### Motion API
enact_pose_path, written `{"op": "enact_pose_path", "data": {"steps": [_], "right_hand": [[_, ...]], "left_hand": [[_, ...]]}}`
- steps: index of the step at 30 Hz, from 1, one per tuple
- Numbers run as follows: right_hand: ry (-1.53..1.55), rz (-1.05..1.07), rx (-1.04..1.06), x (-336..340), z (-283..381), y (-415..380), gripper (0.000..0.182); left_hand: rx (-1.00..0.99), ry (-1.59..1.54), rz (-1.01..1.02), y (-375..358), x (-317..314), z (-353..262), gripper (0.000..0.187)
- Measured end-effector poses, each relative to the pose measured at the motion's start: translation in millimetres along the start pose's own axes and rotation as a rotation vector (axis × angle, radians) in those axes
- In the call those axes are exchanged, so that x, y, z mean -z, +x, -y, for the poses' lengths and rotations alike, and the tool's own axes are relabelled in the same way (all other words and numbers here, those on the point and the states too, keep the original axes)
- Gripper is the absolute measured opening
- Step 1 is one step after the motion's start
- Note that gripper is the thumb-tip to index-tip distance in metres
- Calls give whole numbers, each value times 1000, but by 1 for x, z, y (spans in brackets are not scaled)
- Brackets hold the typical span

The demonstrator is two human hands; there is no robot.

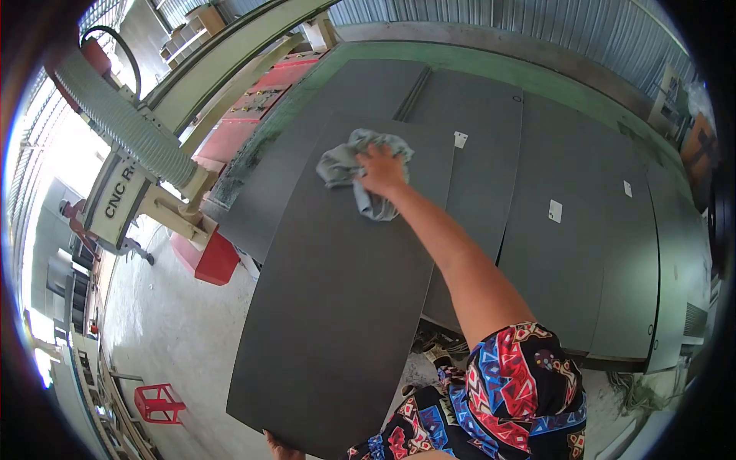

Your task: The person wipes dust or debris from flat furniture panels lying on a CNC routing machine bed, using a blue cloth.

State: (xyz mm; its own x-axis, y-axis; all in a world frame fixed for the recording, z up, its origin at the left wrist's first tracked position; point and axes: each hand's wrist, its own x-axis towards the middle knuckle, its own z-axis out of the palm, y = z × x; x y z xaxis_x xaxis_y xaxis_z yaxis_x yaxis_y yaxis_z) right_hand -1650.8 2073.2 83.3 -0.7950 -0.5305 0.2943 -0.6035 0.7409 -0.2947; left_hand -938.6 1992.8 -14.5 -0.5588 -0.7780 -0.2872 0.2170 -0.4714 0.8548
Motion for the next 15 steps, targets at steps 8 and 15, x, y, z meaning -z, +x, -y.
{"op": "enact_pose_path", "data": {"steps": [8,15], "right_hand": [[2,-81,9,34,-79,-105,42],[723,454,-240,106,-44,-252,67]], "left_hand": [[-11,142,-120,4,-3,-1,72],[138,221,-294,33,-27,-38,69]]}}
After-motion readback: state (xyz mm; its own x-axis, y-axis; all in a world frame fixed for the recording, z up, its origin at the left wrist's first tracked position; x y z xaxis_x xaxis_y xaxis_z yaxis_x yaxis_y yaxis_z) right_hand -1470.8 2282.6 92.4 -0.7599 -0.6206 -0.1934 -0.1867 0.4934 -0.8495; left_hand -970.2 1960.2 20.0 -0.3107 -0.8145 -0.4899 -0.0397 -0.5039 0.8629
